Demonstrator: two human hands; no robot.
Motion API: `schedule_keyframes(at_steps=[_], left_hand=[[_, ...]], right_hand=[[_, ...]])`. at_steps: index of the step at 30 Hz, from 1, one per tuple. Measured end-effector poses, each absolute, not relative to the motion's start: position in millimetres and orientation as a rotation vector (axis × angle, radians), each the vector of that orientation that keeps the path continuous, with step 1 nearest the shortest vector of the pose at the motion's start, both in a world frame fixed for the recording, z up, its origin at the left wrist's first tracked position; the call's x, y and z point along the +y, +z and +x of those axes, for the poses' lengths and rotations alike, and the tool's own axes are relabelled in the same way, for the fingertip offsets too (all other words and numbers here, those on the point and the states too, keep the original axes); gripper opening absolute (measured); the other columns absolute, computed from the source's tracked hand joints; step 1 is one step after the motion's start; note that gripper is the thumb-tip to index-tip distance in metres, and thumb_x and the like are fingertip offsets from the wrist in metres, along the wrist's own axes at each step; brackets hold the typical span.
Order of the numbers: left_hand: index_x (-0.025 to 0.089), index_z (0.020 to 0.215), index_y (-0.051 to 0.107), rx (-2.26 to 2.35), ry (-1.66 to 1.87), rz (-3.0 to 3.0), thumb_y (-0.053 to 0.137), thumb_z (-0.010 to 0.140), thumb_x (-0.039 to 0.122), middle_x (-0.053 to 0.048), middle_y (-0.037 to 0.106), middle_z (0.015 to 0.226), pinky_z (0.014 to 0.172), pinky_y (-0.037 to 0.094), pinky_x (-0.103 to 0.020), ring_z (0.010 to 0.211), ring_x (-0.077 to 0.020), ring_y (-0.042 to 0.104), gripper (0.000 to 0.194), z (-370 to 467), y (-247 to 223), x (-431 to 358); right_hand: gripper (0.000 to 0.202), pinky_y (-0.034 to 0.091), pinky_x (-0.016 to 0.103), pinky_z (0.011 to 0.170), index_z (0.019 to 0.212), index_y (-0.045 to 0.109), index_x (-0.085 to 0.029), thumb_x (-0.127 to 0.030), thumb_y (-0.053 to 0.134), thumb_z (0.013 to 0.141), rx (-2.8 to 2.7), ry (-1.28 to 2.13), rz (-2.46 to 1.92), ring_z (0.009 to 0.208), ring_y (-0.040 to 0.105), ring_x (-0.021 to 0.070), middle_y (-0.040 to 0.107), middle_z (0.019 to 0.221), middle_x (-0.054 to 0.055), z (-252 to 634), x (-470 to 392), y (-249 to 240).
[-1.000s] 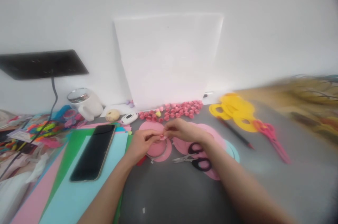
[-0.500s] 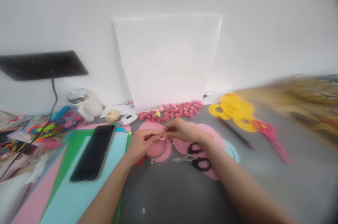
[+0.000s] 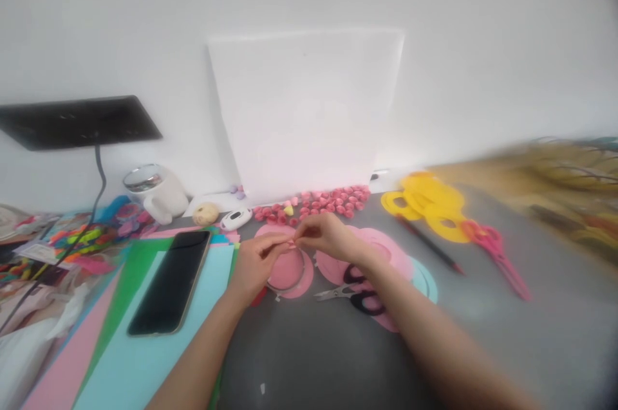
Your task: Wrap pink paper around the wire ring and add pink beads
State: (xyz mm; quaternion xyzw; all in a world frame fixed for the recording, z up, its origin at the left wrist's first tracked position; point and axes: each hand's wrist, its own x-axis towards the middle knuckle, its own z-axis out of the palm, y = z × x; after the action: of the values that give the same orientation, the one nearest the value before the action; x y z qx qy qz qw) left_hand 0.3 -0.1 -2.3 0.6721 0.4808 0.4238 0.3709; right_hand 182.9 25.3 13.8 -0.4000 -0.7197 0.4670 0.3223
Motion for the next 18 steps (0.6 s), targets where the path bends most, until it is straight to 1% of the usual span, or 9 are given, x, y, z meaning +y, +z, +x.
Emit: schedule_keyframes(at_steps=[2, 5, 7, 11, 15, 18], left_hand=[[0.023, 0.083, 0.073, 1.247, 1.161, 1.809, 0.062, 0.077, 0.025, -0.002, 0.073, 0.087, 0.076, 0.054, -0.030, 0.080, -0.0188, 0.068, 0.012, 0.5, -3.3, -0.8], [0.022, 0.084, 0.073, 1.238, 1.262, 1.913, 0.062, 0.077, 0.024, -0.002, 0.073, 0.088, 0.076, 0.054, -0.030, 0.082, -0.0187, 0.067, 0.012, 0.0, -4.9, -0.6], [0.022, 0.085, 0.072, 1.223, 1.305, 1.965, 0.061, 0.078, 0.023, -0.003, 0.073, 0.089, 0.077, 0.054, -0.031, 0.083, -0.0189, 0.067, 0.013, -0.8, -5.9, 0.0], [0.022, 0.088, 0.072, 1.208, 1.348, 2.025, 0.060, 0.079, 0.020, -0.003, 0.073, 0.092, 0.080, 0.054, -0.031, 0.087, -0.0184, 0.066, 0.015, -2.1, -7.2, 0.8], [0.022, 0.087, 0.072, 1.180, 1.350, 2.031, 0.061, 0.078, 0.018, -0.003, 0.073, 0.090, 0.078, 0.054, -0.030, 0.084, -0.0176, 0.067, 0.015, -0.7, -7.9, -0.2], [0.022, 0.086, 0.072, 1.178, 1.347, 1.981, 0.062, 0.077, 0.019, -0.002, 0.073, 0.090, 0.079, 0.054, -0.029, 0.083, -0.0174, 0.067, 0.014, 1.4, -6.9, -1.5]], right_hand=[[0.008, 0.048, 0.026, 0.063, 0.074, 0.064, -0.014, -0.022, 0.062, 0.072, -1.805, 1.254, -1.007, 0.065, 0.058, 0.0129, 0.063, 0.071, 0.003, 181.8, 26.0, 12.0], [0.021, 0.051, 0.029, 0.069, 0.085, 0.061, -0.015, -0.025, 0.069, 0.068, -1.685, 1.344, -0.942, 0.071, 0.061, 0.0142, 0.064, 0.078, 0.003, 181.6, 26.2, 12.1], [0.029, 0.052, 0.030, 0.071, 0.089, 0.060, -0.015, -0.027, 0.072, 0.065, -1.646, 1.390, -0.920, 0.073, 0.062, 0.0146, 0.064, 0.080, 0.003, 182.3, 26.0, 13.9], [0.027, 0.052, 0.030, 0.072, 0.088, 0.060, -0.015, -0.029, 0.071, 0.067, -1.649, 1.412, -0.930, 0.074, 0.063, 0.0149, 0.065, 0.080, 0.004, 183.7, 25.6, 16.4], [0.025, 0.052, 0.028, 0.067, 0.090, 0.060, -0.014, -0.031, 0.067, 0.072, -1.656, 1.410, -0.976, 0.070, 0.063, 0.0146, 0.066, 0.077, 0.004, 182.8, 25.7, 13.7], [0.026, 0.051, 0.028, 0.068, 0.091, 0.060, -0.014, -0.031, 0.066, 0.073, -1.643, 1.414, -0.972, 0.072, 0.063, 0.0146, 0.066, 0.080, 0.005, 181.2, 25.7, 11.6]])
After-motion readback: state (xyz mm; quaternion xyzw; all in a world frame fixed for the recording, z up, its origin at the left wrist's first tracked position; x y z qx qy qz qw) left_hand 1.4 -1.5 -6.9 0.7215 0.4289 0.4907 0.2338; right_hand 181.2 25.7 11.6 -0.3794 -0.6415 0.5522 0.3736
